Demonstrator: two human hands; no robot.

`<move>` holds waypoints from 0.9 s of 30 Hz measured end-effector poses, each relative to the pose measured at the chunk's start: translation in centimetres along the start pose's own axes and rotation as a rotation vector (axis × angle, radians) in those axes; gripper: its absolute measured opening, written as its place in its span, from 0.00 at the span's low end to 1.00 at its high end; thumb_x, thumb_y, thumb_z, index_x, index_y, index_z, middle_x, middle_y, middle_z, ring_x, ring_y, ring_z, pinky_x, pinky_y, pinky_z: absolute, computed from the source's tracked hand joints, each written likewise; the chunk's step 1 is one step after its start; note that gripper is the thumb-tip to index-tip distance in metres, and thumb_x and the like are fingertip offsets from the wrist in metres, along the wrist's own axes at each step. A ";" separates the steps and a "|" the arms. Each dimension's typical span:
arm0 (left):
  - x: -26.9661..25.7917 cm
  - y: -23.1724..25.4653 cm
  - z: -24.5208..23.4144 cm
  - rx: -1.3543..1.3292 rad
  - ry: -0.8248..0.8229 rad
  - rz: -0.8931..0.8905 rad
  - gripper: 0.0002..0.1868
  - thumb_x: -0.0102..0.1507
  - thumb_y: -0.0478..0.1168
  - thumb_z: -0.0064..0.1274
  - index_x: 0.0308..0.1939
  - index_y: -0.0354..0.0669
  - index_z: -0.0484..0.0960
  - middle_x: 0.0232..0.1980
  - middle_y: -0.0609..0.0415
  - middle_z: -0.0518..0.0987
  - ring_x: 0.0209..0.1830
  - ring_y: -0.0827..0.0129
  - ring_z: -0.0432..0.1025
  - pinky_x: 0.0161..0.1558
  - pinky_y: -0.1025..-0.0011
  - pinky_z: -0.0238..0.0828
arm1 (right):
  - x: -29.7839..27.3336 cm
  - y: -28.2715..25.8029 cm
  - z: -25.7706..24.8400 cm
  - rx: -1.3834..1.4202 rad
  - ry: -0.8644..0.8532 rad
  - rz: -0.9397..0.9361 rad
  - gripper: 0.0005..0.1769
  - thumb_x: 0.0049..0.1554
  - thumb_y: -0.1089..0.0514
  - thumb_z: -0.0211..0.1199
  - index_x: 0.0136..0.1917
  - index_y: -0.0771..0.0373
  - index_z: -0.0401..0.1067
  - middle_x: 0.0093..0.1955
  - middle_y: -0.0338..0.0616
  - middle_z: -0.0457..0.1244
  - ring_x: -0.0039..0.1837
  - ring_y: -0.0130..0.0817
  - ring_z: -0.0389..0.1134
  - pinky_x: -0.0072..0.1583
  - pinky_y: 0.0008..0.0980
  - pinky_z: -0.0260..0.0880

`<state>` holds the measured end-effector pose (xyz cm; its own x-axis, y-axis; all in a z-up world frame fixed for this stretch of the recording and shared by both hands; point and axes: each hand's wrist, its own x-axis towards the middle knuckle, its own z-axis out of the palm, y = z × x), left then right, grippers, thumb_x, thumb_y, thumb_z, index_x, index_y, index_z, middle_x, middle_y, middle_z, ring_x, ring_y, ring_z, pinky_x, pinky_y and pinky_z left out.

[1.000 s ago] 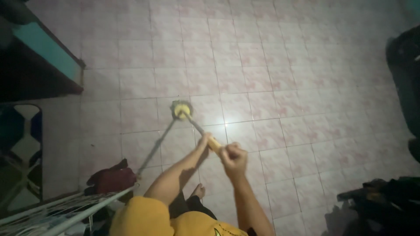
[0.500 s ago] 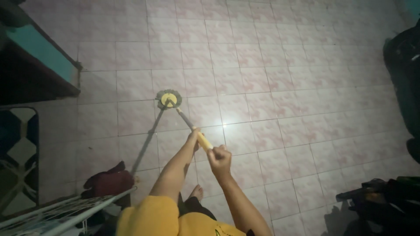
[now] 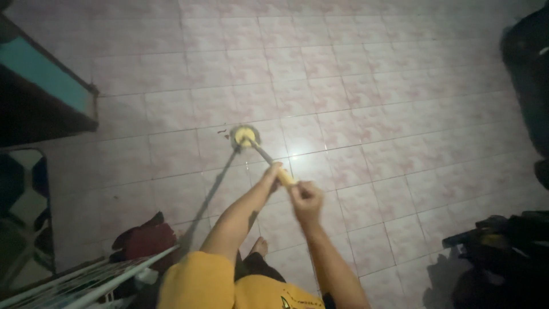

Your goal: The person mops a tiled floor using a yellow spin mop, moving it back and forth across the surface. The person navigates around a parked scooter and a metal shelving unit while continuing to mop.

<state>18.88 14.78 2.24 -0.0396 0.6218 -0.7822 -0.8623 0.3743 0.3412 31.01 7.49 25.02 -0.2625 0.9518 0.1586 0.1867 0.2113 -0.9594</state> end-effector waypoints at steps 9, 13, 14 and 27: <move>-0.8 -4.5 0.8 -0.051 0.004 0.006 0.21 0.61 0.54 0.53 0.46 0.41 0.75 0.40 0.49 0.76 0.40 0.59 0.72 0.41 0.61 0.72 | -1.1 0.6 -3.6 0.020 0.029 -0.026 0.17 0.54 0.68 0.61 0.26 0.66 0.62 0.26 0.36 0.55 0.30 0.23 0.53 0.33 0.29 0.51; -4.3 -10.9 3.6 -0.258 -0.072 -0.092 0.18 0.62 0.48 0.56 0.46 0.41 0.72 0.41 0.51 0.75 0.41 0.62 0.72 0.44 0.63 0.74 | -0.4 -6.5 -10.5 0.058 -0.071 0.126 0.20 0.55 0.68 0.60 0.24 0.66 0.61 0.25 0.34 0.56 0.29 0.20 0.55 0.31 0.26 0.51; -4.9 -11.8 3.8 -0.288 -0.093 -0.128 0.18 0.62 0.47 0.56 0.47 0.39 0.72 0.41 0.50 0.75 0.41 0.62 0.72 0.45 0.63 0.75 | -0.5 -7.3 -11.3 0.059 -0.089 0.125 0.20 0.55 0.68 0.60 0.23 0.66 0.61 0.25 0.34 0.56 0.28 0.20 0.55 0.31 0.26 0.52; 3.1 -2.5 2.6 0.060 0.056 -0.037 0.20 0.61 0.52 0.57 0.48 0.44 0.74 0.39 0.51 0.77 0.39 0.62 0.73 0.45 0.62 0.75 | -1.6 6.2 -3.2 -0.140 0.072 -0.203 0.17 0.53 0.66 0.65 0.28 0.67 0.61 0.26 0.40 0.52 0.35 0.29 0.51 0.39 0.35 0.51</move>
<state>22.22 17.56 0.30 -0.0375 0.5682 -0.8221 -0.8319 0.4380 0.3407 35.65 8.02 19.59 -0.2414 0.8988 0.3659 0.2679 0.4241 -0.8651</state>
